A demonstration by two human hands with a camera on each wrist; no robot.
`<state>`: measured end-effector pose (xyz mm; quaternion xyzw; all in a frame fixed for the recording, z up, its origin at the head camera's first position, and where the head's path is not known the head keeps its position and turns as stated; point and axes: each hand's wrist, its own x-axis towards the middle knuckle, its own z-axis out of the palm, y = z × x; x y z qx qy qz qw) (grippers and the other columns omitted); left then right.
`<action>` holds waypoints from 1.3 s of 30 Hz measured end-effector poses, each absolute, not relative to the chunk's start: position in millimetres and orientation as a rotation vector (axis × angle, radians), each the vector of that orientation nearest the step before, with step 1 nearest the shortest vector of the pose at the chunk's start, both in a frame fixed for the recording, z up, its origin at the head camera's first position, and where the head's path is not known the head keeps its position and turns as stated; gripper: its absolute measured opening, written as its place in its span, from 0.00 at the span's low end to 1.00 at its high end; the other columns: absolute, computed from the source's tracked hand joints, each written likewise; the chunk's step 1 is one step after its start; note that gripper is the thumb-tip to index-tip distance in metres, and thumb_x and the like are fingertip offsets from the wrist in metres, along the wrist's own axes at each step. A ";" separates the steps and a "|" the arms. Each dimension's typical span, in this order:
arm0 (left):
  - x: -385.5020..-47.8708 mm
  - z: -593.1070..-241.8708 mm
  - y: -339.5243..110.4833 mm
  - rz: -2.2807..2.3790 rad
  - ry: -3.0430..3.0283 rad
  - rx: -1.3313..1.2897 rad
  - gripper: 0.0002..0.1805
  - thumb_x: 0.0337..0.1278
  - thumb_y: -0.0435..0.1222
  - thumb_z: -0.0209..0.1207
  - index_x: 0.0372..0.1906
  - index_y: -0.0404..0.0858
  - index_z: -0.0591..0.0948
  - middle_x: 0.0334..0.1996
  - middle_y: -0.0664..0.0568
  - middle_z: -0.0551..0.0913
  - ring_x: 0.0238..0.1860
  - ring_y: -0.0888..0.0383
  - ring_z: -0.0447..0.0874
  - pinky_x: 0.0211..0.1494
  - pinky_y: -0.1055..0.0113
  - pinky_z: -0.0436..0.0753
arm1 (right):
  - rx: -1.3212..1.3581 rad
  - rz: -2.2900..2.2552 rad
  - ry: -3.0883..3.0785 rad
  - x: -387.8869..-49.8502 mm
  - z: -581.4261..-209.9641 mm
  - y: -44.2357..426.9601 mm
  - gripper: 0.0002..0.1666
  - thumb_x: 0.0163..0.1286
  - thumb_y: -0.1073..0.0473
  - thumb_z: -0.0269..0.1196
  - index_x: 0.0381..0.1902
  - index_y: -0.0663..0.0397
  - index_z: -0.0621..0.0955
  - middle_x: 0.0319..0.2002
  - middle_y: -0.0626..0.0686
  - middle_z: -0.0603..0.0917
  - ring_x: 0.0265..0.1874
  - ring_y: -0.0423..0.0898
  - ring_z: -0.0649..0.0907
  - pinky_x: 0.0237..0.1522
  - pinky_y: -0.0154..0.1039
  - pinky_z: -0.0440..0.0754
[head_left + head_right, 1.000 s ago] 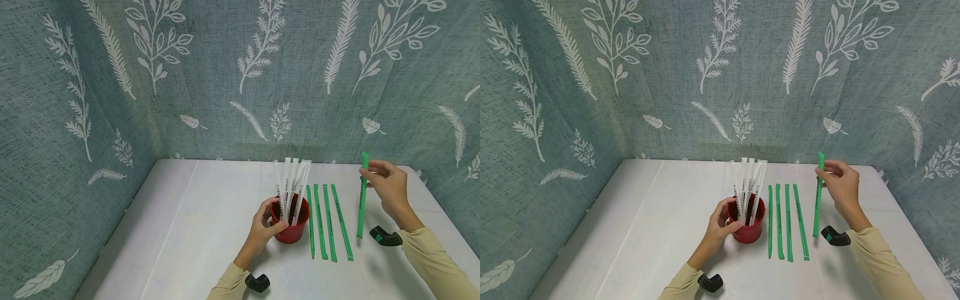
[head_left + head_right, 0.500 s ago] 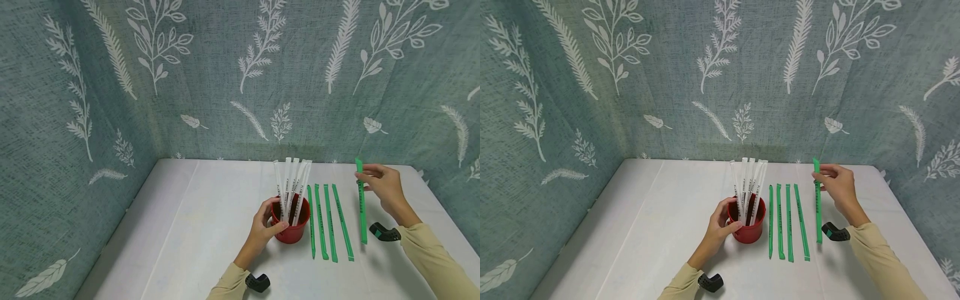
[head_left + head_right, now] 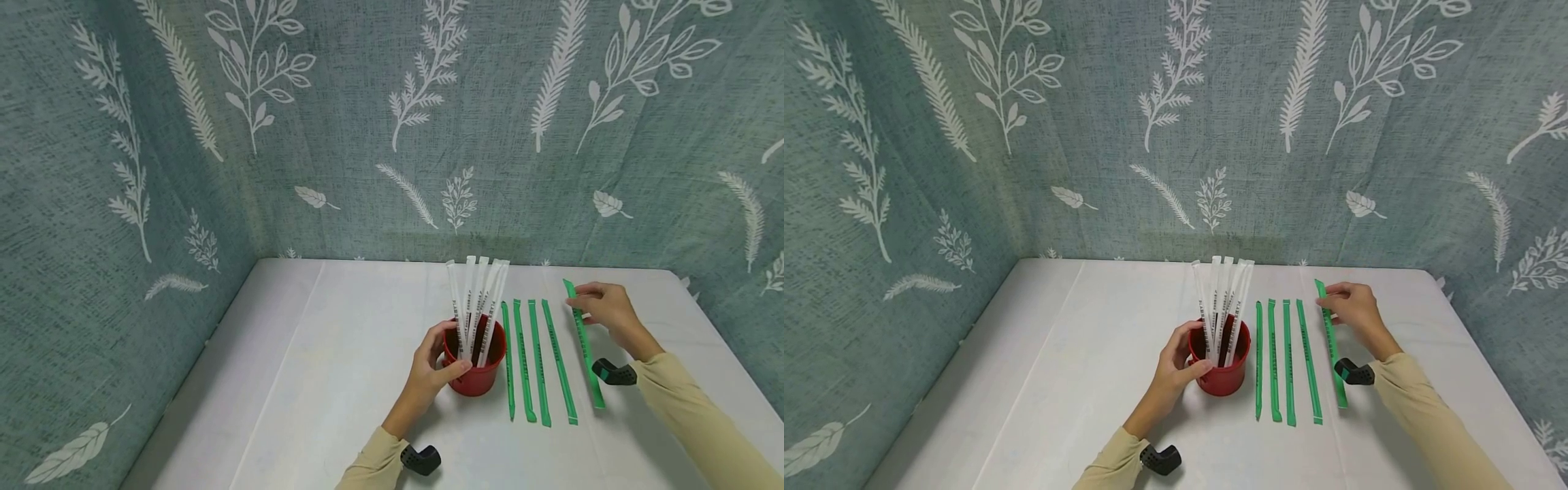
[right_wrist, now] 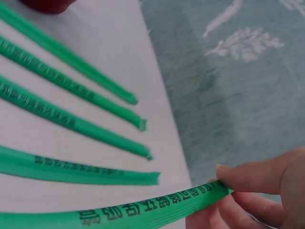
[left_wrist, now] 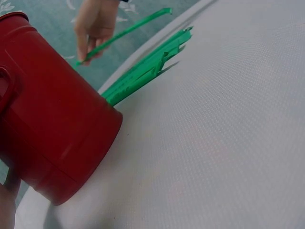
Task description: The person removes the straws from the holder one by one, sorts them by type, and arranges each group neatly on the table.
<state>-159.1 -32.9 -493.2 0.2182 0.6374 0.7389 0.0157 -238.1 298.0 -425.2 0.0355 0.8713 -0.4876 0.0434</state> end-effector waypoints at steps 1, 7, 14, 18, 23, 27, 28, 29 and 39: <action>-159.0 -492.9 -33.0 2.302 1.981 0.683 0.32 0.55 0.41 0.63 0.65 0.48 0.65 0.61 0.50 0.71 0.62 0.50 0.68 0.61 0.47 0.65 | 0.114 -1.489 2.654 -239.2 -427.6 297.4 0.33 0.67 0.51 0.60 0.59 0.73 0.69 0.45 0.63 0.79 0.30 0.40 0.81 0.35 0.44 0.82; -158.2 -490.6 -33.2 2.308 1.967 0.680 0.32 0.56 0.37 0.62 0.66 0.45 0.65 0.61 0.48 0.71 0.61 0.50 0.68 0.60 0.49 0.66 | 0.150 -1.459 2.631 -244.1 -443.8 296.1 0.29 0.67 0.57 0.60 0.57 0.75 0.69 0.39 0.61 0.81 0.27 0.41 0.82 0.34 0.44 0.82; -152.2 -473.9 -35.2 2.303 1.947 0.693 0.33 0.55 0.33 0.61 0.66 0.37 0.63 0.61 0.40 0.69 0.60 0.44 0.67 0.59 0.43 0.65 | 0.160 -1.401 2.705 -243.2 -457.7 292.7 0.25 0.65 0.60 0.62 0.52 0.76 0.72 0.35 0.62 0.82 0.25 0.44 0.83 0.29 0.40 0.81; -147.2 -463.2 -36.4 2.285 1.962 0.686 0.33 0.56 0.34 0.61 0.65 0.34 0.62 0.61 0.38 0.69 0.60 0.42 0.67 0.59 0.45 0.65 | 0.198 -1.308 2.790 -242.0 -463.4 290.6 0.25 0.62 0.59 0.65 0.49 0.76 0.75 0.31 0.60 0.83 0.21 0.44 0.81 0.28 0.41 0.78; -146.2 -461.4 -36.4 2.281 1.965 0.683 0.32 0.56 0.33 0.61 0.65 0.34 0.62 0.61 0.39 0.69 0.60 0.44 0.68 0.60 0.47 0.66 | 0.226 -1.239 2.873 -240.4 -470.5 289.3 0.24 0.60 0.58 0.66 0.46 0.74 0.77 0.29 0.60 0.82 0.20 0.44 0.79 0.25 0.41 0.75; -147.0 -463.3 -35.8 2.282 1.952 0.675 0.33 0.56 0.33 0.60 0.66 0.35 0.62 0.62 0.40 0.69 0.60 0.44 0.67 0.60 0.46 0.65 | 0.236 -1.248 2.894 -238.1 -473.4 288.1 0.22 0.60 0.60 0.66 0.45 0.74 0.78 0.29 0.61 0.82 0.18 0.44 0.78 0.21 0.38 0.74; -149.1 -468.1 -35.2 2.286 1.953 0.673 0.33 0.56 0.34 0.61 0.66 0.37 0.63 0.62 0.42 0.69 0.61 0.46 0.68 0.60 0.47 0.65 | 0.235 -1.242 2.904 -237.9 -473.7 288.1 0.22 0.60 0.60 0.66 0.45 0.74 0.78 0.29 0.61 0.82 0.18 0.45 0.78 0.20 0.38 0.74; -151.3 -472.6 -34.7 2.289 1.953 0.669 0.33 0.56 0.35 0.61 0.66 0.39 0.63 0.62 0.44 0.70 0.61 0.47 0.68 0.60 0.48 0.66 | 0.238 -1.235 2.912 -237.4 -473.6 287.6 0.22 0.60 0.60 0.66 0.45 0.74 0.77 0.30 0.62 0.82 0.18 0.45 0.78 0.19 0.38 0.74; -150.1 -470.6 -35.3 2.293 1.977 0.684 0.32 0.55 0.33 0.61 0.66 0.37 0.63 0.61 0.42 0.71 0.59 0.46 0.69 0.58 0.48 0.68 | 0.182 -1.209 3.037 -231.4 -466.9 284.7 0.20 0.60 0.64 0.65 0.46 0.74 0.77 0.35 0.67 0.79 0.27 0.55 0.79 0.25 0.44 0.76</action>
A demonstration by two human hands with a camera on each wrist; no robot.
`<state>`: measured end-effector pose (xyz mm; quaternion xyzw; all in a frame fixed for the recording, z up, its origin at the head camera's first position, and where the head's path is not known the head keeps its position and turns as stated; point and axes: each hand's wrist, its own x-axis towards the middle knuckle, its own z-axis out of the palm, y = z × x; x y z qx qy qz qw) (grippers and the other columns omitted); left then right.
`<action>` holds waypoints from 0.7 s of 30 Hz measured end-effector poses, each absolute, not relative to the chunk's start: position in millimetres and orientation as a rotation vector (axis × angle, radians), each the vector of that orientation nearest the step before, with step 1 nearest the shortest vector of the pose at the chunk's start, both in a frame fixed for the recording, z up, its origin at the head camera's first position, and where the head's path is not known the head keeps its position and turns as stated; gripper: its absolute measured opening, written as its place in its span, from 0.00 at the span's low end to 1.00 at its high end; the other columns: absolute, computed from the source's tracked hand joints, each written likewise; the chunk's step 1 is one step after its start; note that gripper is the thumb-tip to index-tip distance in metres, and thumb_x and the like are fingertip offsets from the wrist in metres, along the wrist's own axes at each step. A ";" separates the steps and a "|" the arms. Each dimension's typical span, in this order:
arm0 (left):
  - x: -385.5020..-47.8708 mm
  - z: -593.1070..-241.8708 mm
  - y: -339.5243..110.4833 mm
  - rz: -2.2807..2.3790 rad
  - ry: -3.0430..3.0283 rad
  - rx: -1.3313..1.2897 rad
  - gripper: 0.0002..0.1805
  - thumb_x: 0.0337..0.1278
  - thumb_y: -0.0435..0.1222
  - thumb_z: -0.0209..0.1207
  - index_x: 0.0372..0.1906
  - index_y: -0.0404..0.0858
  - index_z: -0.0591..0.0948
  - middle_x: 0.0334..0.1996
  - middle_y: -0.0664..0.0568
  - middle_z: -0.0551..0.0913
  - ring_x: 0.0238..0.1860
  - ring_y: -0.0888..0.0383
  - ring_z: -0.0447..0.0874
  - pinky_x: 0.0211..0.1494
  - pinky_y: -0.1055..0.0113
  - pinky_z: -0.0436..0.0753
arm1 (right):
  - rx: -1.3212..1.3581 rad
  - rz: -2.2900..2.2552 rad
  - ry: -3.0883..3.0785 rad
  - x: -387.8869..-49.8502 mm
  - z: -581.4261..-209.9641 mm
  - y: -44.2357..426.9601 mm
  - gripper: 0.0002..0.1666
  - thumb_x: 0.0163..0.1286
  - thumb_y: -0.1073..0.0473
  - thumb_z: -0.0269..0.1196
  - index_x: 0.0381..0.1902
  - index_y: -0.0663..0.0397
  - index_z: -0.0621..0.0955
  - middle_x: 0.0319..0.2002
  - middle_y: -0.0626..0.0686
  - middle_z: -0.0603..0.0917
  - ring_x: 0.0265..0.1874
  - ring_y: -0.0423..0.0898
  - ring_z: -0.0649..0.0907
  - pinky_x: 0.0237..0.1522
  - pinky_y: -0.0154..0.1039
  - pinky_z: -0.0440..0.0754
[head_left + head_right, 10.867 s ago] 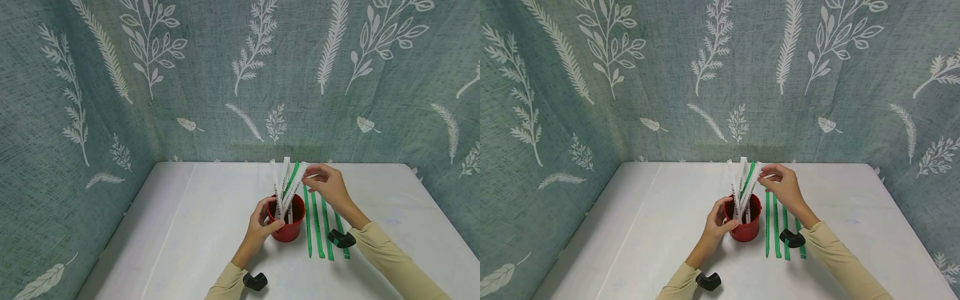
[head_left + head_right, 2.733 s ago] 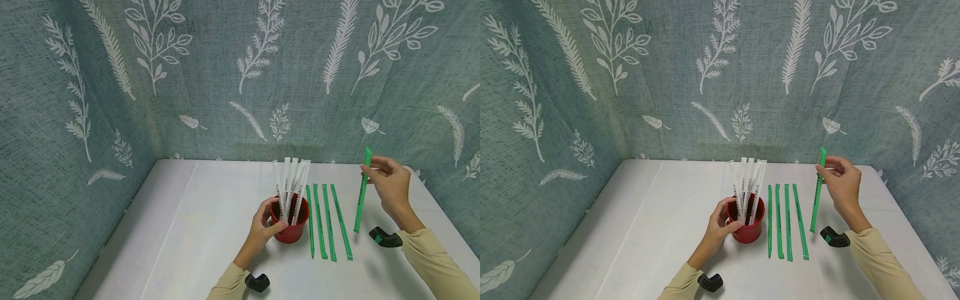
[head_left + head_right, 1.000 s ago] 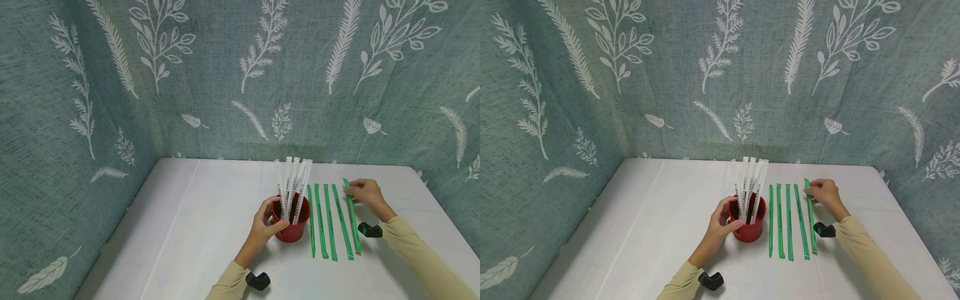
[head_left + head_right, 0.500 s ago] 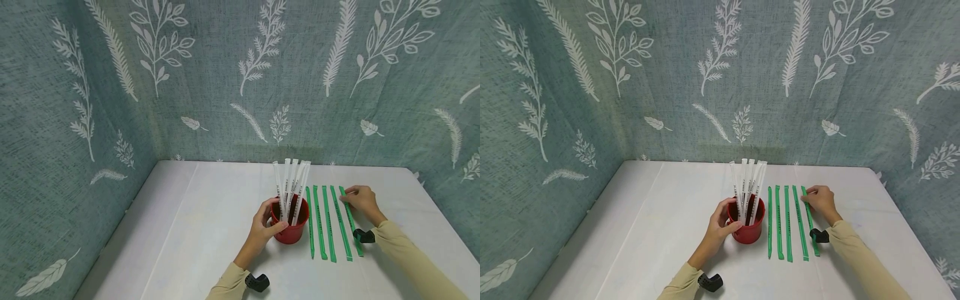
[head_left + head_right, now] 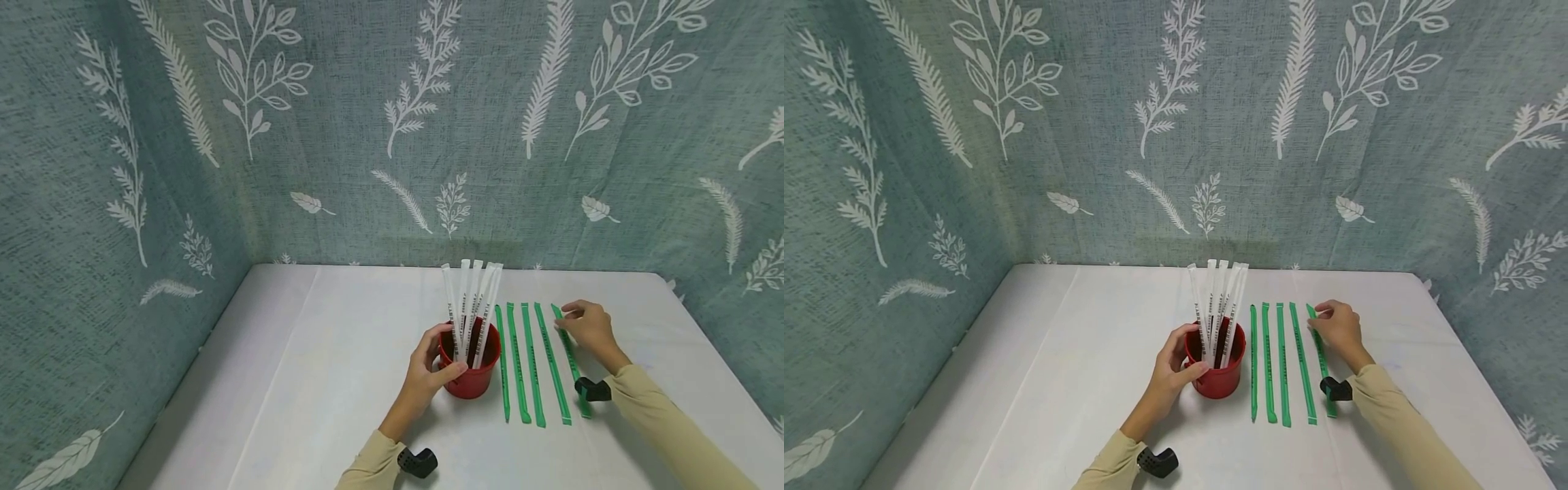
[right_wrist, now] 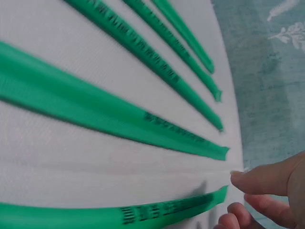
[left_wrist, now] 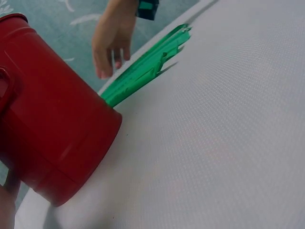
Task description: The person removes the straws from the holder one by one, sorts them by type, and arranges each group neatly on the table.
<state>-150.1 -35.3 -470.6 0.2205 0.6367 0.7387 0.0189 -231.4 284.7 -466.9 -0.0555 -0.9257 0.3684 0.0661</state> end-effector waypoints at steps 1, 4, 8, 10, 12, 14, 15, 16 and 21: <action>-149.0 -468.0 -35.4 2.291 1.979 0.685 0.32 0.56 0.34 0.61 0.65 0.36 0.63 0.61 0.41 0.71 0.59 0.46 0.69 0.58 0.47 0.67 | -0.157 1.134 -2.784 -230.6 -464.6 284.5 0.20 0.60 0.63 0.64 0.46 0.73 0.77 0.36 0.67 0.79 0.26 0.54 0.79 0.24 0.43 0.76; -147.4 -465.3 -35.5 2.291 1.973 0.681 0.32 0.56 0.34 0.61 0.65 0.36 0.63 0.61 0.41 0.70 0.59 0.46 0.69 0.58 0.46 0.67 | -0.143 1.206 -2.748 -229.2 -458.2 283.4 0.19 0.61 0.63 0.64 0.47 0.71 0.77 0.37 0.65 0.78 0.25 0.50 0.79 0.21 0.44 0.78; -147.0 -466.2 -35.1 2.295 1.968 0.685 0.32 0.56 0.33 0.61 0.65 0.35 0.64 0.60 0.39 0.70 0.59 0.44 0.69 0.57 0.48 0.68 | -0.064 1.287 -2.718 -226.9 -447.4 282.0 0.21 0.62 0.61 0.64 0.50 0.70 0.76 0.37 0.63 0.78 0.32 0.53 0.79 0.25 0.46 0.81; -147.0 -467.2 -34.6 2.294 1.969 0.683 0.32 0.56 0.33 0.61 0.65 0.36 0.64 0.60 0.39 0.70 0.59 0.44 0.69 0.56 0.50 0.68 | -0.022 1.347 -2.704 -226.7 -444.4 281.5 0.23 0.63 0.58 0.64 0.50 0.70 0.76 0.38 0.63 0.78 0.34 0.54 0.79 0.26 0.45 0.81; -146.7 -467.4 -34.2 2.295 1.967 0.679 0.32 0.56 0.34 0.61 0.65 0.36 0.64 0.60 0.39 0.70 0.58 0.44 0.69 0.56 0.53 0.69 | -0.003 1.389 -2.691 -225.2 -440.4 279.2 0.24 0.64 0.56 0.64 0.51 0.69 0.76 0.40 0.63 0.79 0.35 0.52 0.79 0.27 0.46 0.82; -146.4 -466.9 -33.9 2.293 1.963 0.680 0.32 0.56 0.33 0.61 0.65 0.35 0.63 0.60 0.39 0.70 0.58 0.43 0.69 0.55 0.54 0.69 | 0.015 1.437 -2.677 -223.0 -436.1 275.8 0.26 0.65 0.53 0.63 0.52 0.68 0.75 0.42 0.64 0.79 0.35 0.48 0.80 0.29 0.46 0.82; -146.3 -466.8 -33.9 2.292 1.962 0.680 0.32 0.56 0.33 0.61 0.65 0.35 0.63 0.60 0.38 0.70 0.58 0.43 0.68 0.55 0.54 0.69 | 0.023 1.457 -2.670 -221.9 -433.8 273.6 0.25 0.66 0.53 0.62 0.53 0.67 0.75 0.43 0.63 0.79 0.34 0.46 0.80 0.30 0.44 0.82; -146.3 -466.4 -34.0 2.292 1.959 0.681 0.32 0.56 0.33 0.61 0.65 0.35 0.63 0.60 0.38 0.70 0.58 0.43 0.68 0.55 0.54 0.69 | 0.049 1.463 -2.678 -219.0 -428.9 270.2 0.26 0.67 0.53 0.61 0.54 0.67 0.74 0.45 0.65 0.78 0.36 0.47 0.80 0.32 0.44 0.82; -146.6 -464.9 -35.5 2.290 1.965 0.665 0.32 0.56 0.32 0.60 0.66 0.36 0.63 0.61 0.41 0.70 0.60 0.46 0.68 0.58 0.49 0.67 | 0.061 1.539 -2.645 -215.2 -415.2 254.2 0.25 0.67 0.52 0.62 0.55 0.63 0.74 0.48 0.61 0.78 0.36 0.42 0.82 0.32 0.38 0.82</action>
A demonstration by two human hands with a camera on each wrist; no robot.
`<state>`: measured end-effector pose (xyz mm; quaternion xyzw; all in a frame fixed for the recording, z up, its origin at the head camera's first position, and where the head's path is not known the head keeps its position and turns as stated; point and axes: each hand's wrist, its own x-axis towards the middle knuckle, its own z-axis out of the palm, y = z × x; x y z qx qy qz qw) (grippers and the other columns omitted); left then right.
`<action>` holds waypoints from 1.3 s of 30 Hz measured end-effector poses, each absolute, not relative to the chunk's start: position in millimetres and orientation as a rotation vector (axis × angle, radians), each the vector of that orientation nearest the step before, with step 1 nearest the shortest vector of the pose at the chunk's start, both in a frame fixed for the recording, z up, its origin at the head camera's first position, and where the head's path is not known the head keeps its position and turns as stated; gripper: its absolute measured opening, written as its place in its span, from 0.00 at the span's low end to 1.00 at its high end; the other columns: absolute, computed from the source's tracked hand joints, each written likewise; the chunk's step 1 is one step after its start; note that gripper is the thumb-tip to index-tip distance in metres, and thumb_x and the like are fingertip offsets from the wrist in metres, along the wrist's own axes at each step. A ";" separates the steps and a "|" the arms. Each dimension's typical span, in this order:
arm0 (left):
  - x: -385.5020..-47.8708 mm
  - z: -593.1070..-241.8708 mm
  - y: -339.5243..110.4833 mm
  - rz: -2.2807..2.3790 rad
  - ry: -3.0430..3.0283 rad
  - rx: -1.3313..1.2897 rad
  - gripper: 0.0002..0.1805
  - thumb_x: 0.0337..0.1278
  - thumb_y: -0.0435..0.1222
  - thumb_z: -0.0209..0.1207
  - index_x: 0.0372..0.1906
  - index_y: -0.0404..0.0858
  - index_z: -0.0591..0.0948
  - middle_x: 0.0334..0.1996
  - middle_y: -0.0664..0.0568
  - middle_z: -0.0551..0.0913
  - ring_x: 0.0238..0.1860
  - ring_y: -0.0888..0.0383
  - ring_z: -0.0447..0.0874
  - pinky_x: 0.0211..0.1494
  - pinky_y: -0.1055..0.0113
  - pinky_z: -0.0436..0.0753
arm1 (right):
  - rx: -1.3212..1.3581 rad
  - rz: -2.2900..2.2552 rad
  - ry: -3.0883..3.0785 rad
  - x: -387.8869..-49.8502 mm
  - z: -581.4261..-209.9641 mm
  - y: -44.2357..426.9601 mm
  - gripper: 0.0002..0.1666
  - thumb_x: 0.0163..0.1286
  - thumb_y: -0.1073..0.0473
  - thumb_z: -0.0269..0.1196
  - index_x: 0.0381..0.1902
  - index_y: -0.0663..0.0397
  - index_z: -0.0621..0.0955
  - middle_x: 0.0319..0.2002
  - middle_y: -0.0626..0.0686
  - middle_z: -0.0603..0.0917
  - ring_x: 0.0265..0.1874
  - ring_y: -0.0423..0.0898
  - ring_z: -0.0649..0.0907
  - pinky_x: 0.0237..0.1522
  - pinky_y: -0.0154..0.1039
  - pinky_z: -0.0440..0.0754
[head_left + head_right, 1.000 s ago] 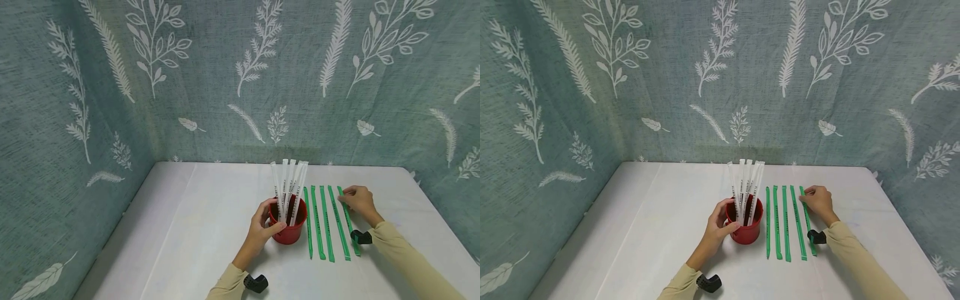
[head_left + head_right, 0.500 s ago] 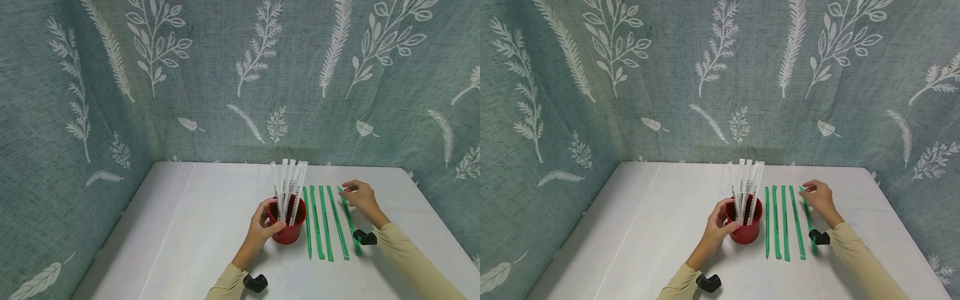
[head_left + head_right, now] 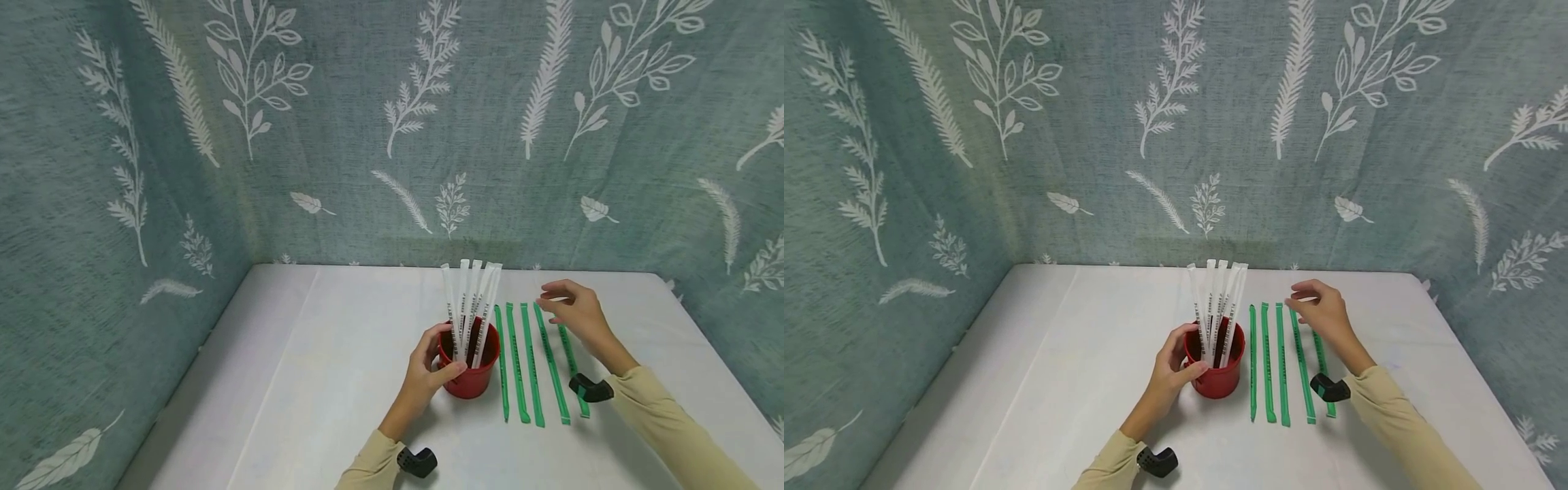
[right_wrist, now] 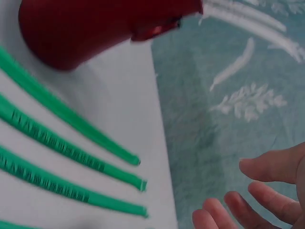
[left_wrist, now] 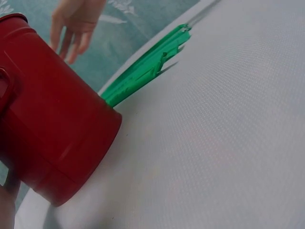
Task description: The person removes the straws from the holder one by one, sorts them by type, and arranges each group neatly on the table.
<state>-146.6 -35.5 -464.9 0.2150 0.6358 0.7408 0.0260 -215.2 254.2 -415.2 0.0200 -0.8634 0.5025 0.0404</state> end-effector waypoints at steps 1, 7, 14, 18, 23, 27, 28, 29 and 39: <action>-146.6 -464.6 -36.3 2.290 1.966 0.663 0.32 0.56 0.32 0.60 0.66 0.35 0.63 0.62 0.42 0.70 0.60 0.47 0.68 0.58 0.48 0.67 | 0.069 1.548 -2.639 -214.3 -412.5 250.6 0.25 0.66 0.51 0.62 0.55 0.63 0.74 0.48 0.61 0.79 0.36 0.41 0.81 0.33 0.39 0.82; -146.1 -462.3 -38.2 2.284 1.953 0.686 0.33 0.56 0.32 0.60 0.66 0.34 0.62 0.61 0.38 0.69 0.60 0.44 0.67 0.57 0.49 0.68 | 0.124 1.588 -2.615 -207.1 -402.7 235.6 0.26 0.67 0.52 0.61 0.56 0.64 0.73 0.51 0.65 0.78 0.36 0.32 0.80 0.36 0.40 0.82; -144.5 -461.2 -35.6 2.269 1.941 0.686 0.33 0.56 0.33 0.60 0.66 0.34 0.61 0.62 0.39 0.68 0.61 0.44 0.67 0.59 0.48 0.66 | 0.177 1.608 -2.577 -200.6 -397.2 222.3 0.28 0.66 0.49 0.62 0.56 0.62 0.73 0.50 0.63 0.78 0.37 0.31 0.80 0.38 0.42 0.82; -145.0 -461.9 -34.1 2.272 1.945 0.685 0.33 0.56 0.32 0.60 0.66 0.34 0.62 0.62 0.39 0.68 0.61 0.44 0.67 0.59 0.48 0.67 | 0.202 1.635 -2.544 -199.0 -394.6 215.3 0.27 0.66 0.50 0.63 0.56 0.62 0.73 0.50 0.63 0.78 0.37 0.32 0.81 0.38 0.39 0.82; -146.8 -463.8 -34.6 2.288 1.951 0.673 0.33 0.56 0.33 0.60 0.66 0.34 0.62 0.62 0.39 0.68 0.61 0.43 0.67 0.59 0.46 0.66 | 0.239 1.799 -2.450 -199.6 -393.2 203.4 0.26 0.66 0.55 0.63 0.55 0.65 0.72 0.50 0.66 0.77 0.38 0.35 0.82 0.39 0.40 0.82; -147.4 -464.4 -34.4 2.285 1.947 0.669 0.33 0.56 0.32 0.60 0.66 0.35 0.62 0.63 0.39 0.68 0.61 0.43 0.67 0.59 0.46 0.66 | 0.270 1.863 -2.422 -198.0 -394.5 194.2 0.25 0.65 0.57 0.64 0.55 0.66 0.72 0.49 0.66 0.77 0.38 0.36 0.82 0.38 0.38 0.82; -147.5 -464.6 -34.1 2.284 1.947 0.671 0.32 0.56 0.32 0.60 0.66 0.35 0.62 0.63 0.39 0.68 0.61 0.43 0.67 0.59 0.46 0.66 | 0.277 1.871 -2.418 -197.6 -395.4 192.2 0.26 0.65 0.58 0.64 0.55 0.66 0.72 0.48 0.66 0.77 0.37 0.36 0.82 0.38 0.38 0.82; -147.6 -464.7 -34.0 2.282 1.946 0.673 0.32 0.56 0.31 0.59 0.66 0.35 0.62 0.63 0.39 0.68 0.61 0.43 0.67 0.59 0.45 0.66 | 0.287 1.885 -2.411 -197.3 -396.4 190.3 0.26 0.64 0.58 0.64 0.55 0.66 0.71 0.48 0.66 0.77 0.37 0.37 0.82 0.39 0.40 0.82; -146.1 -460.9 -35.3 2.264 1.961 0.649 0.32 0.56 0.29 0.57 0.66 0.36 0.61 0.63 0.42 0.68 0.61 0.45 0.67 0.58 0.50 0.67 | 0.220 1.952 -2.355 -199.7 -408.5 170.1 0.21 0.61 0.66 0.65 0.50 0.67 0.74 0.42 0.66 0.79 0.32 0.40 0.83 0.35 0.36 0.82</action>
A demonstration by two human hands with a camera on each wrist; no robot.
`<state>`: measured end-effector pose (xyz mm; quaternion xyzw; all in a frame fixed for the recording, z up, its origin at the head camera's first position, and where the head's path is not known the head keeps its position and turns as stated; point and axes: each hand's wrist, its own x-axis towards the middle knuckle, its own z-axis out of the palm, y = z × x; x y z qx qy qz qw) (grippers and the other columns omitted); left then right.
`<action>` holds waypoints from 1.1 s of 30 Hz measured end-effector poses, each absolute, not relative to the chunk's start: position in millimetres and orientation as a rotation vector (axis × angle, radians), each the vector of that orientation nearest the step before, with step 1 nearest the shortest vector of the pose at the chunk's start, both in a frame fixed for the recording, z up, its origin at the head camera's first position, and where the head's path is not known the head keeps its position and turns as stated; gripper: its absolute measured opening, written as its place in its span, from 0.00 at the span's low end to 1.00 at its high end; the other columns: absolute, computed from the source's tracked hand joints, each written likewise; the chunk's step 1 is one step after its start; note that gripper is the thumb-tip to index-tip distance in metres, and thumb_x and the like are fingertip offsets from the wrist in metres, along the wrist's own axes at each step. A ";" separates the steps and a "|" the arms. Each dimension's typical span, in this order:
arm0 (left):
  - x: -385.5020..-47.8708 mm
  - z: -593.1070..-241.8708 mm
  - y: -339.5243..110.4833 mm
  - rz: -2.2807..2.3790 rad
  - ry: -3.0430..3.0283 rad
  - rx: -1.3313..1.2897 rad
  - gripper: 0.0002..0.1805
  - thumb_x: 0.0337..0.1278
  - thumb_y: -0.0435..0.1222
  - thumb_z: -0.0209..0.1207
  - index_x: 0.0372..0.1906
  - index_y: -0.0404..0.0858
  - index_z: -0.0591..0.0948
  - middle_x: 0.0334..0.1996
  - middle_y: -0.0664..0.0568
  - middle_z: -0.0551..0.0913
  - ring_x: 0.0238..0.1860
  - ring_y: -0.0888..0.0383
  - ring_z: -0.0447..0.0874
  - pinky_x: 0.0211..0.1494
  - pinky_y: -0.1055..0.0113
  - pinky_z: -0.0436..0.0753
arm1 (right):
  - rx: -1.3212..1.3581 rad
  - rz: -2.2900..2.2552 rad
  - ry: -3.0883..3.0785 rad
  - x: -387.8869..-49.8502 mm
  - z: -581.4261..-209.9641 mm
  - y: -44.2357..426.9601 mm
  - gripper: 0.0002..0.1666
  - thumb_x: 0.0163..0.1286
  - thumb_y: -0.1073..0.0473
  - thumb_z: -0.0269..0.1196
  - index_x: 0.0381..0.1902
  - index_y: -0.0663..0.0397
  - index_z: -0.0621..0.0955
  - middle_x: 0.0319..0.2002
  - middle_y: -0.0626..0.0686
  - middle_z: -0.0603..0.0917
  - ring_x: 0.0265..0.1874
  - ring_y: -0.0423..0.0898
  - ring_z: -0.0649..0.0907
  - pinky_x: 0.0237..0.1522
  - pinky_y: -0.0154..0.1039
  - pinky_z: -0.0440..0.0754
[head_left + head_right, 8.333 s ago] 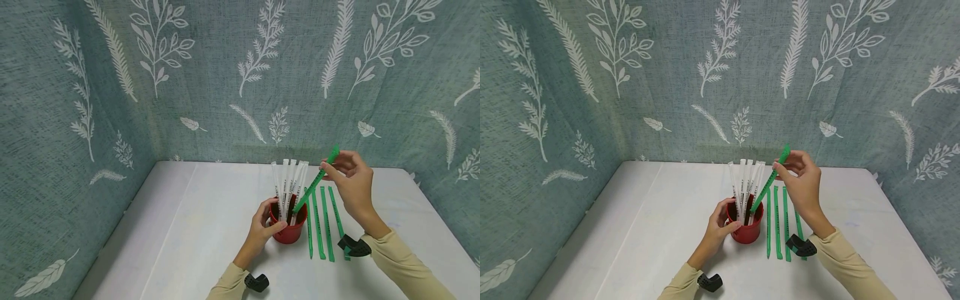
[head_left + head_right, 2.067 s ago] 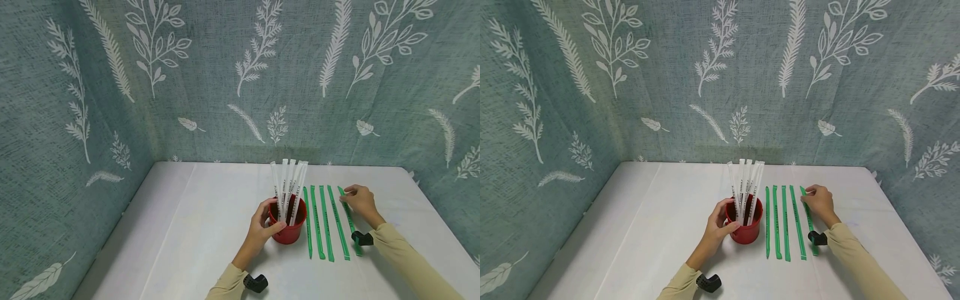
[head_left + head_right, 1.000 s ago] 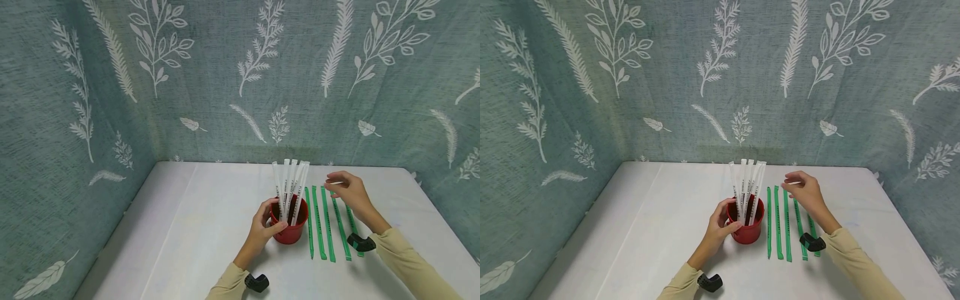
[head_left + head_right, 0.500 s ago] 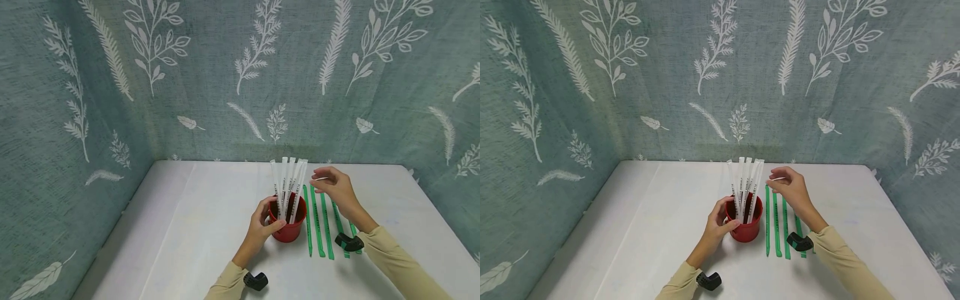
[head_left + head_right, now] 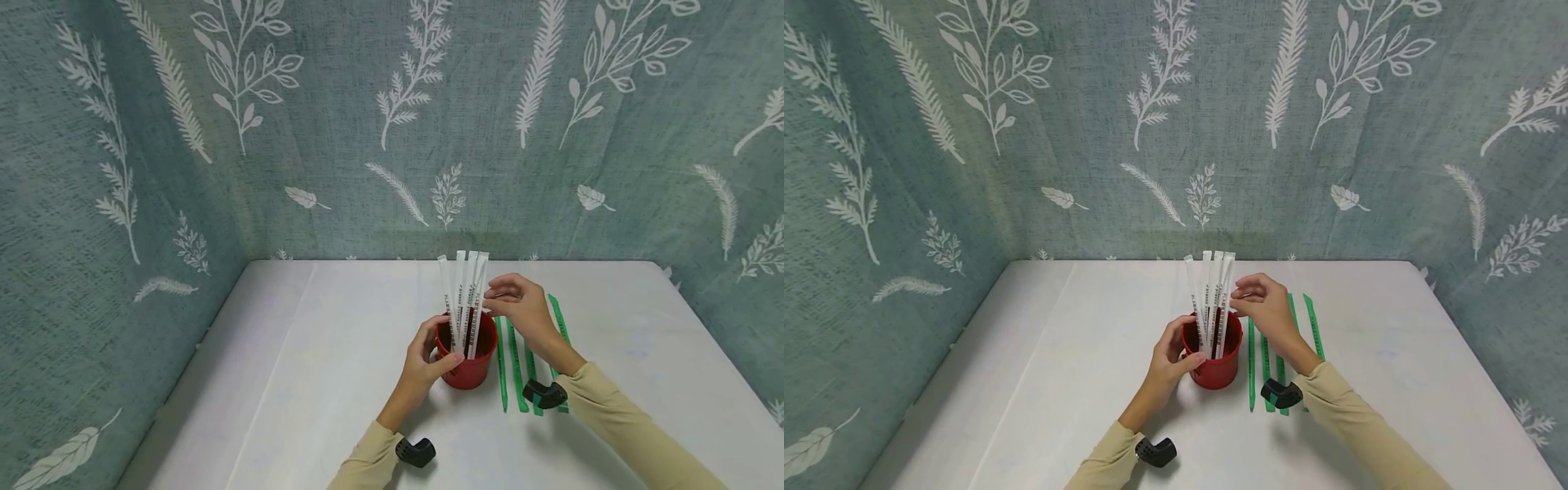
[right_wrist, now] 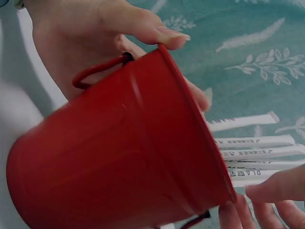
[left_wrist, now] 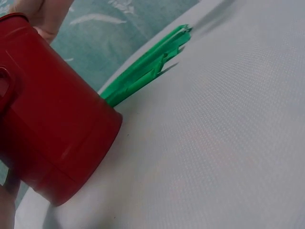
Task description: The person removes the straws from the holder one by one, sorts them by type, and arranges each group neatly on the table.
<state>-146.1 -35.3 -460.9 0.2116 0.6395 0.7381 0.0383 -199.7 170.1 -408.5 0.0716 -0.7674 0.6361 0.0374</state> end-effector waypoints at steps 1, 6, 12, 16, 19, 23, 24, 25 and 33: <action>-146.4 -460.6 -35.3 2.269 1.959 0.653 0.32 0.56 0.28 0.56 0.66 0.35 0.61 0.63 0.41 0.68 0.60 0.44 0.67 0.58 0.49 0.67 | 0.210 1.964 -2.353 -200.3 -409.1 168.7 0.21 0.61 0.67 0.65 0.50 0.68 0.74 0.42 0.66 0.80 0.33 0.40 0.83 0.36 0.36 0.82; -146.5 -460.7 -36.5 2.271 1.960 0.655 0.32 0.56 0.28 0.56 0.66 0.34 0.61 0.63 0.40 0.68 0.60 0.44 0.67 0.59 0.48 0.66 | 0.263 2.033 -2.358 -199.7 -408.6 163.7 0.24 0.61 0.67 0.65 0.53 0.67 0.72 0.46 0.66 0.78 0.38 0.40 0.82 0.40 0.34 0.80; -146.3 -461.6 -36.7 2.287 1.952 0.651 0.32 0.56 0.29 0.58 0.66 0.34 0.61 0.62 0.40 0.68 0.60 0.44 0.67 0.59 0.47 0.65 | 0.276 1.960 -2.397 -200.7 -408.3 158.9 0.26 0.59 0.62 0.68 0.53 0.65 0.73 0.45 0.65 0.80 0.38 0.41 0.82 0.41 0.33 0.79; -146.8 -463.0 -35.9 2.290 1.946 0.655 0.33 0.56 0.30 0.59 0.66 0.35 0.61 0.63 0.40 0.68 0.60 0.44 0.67 0.59 0.48 0.66 | 0.241 1.924 -2.395 -202.1 -409.7 156.7 0.25 0.58 0.61 0.69 0.50 0.64 0.74 0.42 0.63 0.81 0.36 0.42 0.82 0.40 0.33 0.79; -147.1 -464.0 -35.3 2.284 1.952 0.656 0.33 0.56 0.31 0.59 0.66 0.35 0.61 0.63 0.42 0.68 0.61 0.46 0.67 0.59 0.50 0.67 | 0.230 1.908 -2.379 -202.6 -410.3 156.4 0.22 0.58 0.63 0.69 0.48 0.66 0.74 0.40 0.63 0.81 0.34 0.41 0.82 0.38 0.33 0.79; -147.1 -464.4 -34.6 2.282 1.957 0.651 0.33 0.56 0.31 0.59 0.66 0.35 0.62 0.63 0.42 0.68 0.61 0.48 0.67 0.59 0.50 0.67 | 0.230 1.939 -2.330 -202.1 -408.2 157.4 0.20 0.59 0.66 0.67 0.46 0.68 0.74 0.39 0.64 0.80 0.32 0.40 0.82 0.36 0.34 0.81; -147.1 -464.3 -34.4 2.283 1.955 0.652 0.33 0.55 0.30 0.59 0.66 0.35 0.62 0.63 0.42 0.68 0.61 0.48 0.68 0.59 0.50 0.67 | 0.227 1.951 -2.314 -201.6 -407.1 158.0 0.19 0.59 0.66 0.67 0.46 0.69 0.73 0.39 0.65 0.79 0.32 0.39 0.83 0.36 0.35 0.81; -147.2 -464.1 -34.2 2.281 1.958 0.653 0.33 0.55 0.30 0.58 0.66 0.36 0.62 0.63 0.42 0.68 0.61 0.48 0.68 0.59 0.50 0.67 | 0.220 1.962 -2.299 -201.1 -405.8 158.6 0.19 0.59 0.67 0.66 0.46 0.69 0.73 0.40 0.65 0.79 0.32 0.39 0.83 0.36 0.35 0.81; -147.8 -465.3 -35.0 2.292 1.955 0.665 0.32 0.54 0.27 0.58 0.66 0.35 0.63 0.63 0.41 0.69 0.61 0.47 0.67 0.59 0.46 0.66 | 0.182 1.983 -2.208 -196.9 -393.1 165.2 0.19 0.60 0.67 0.66 0.46 0.71 0.72 0.38 0.59 0.79 0.31 0.39 0.83 0.34 0.37 0.82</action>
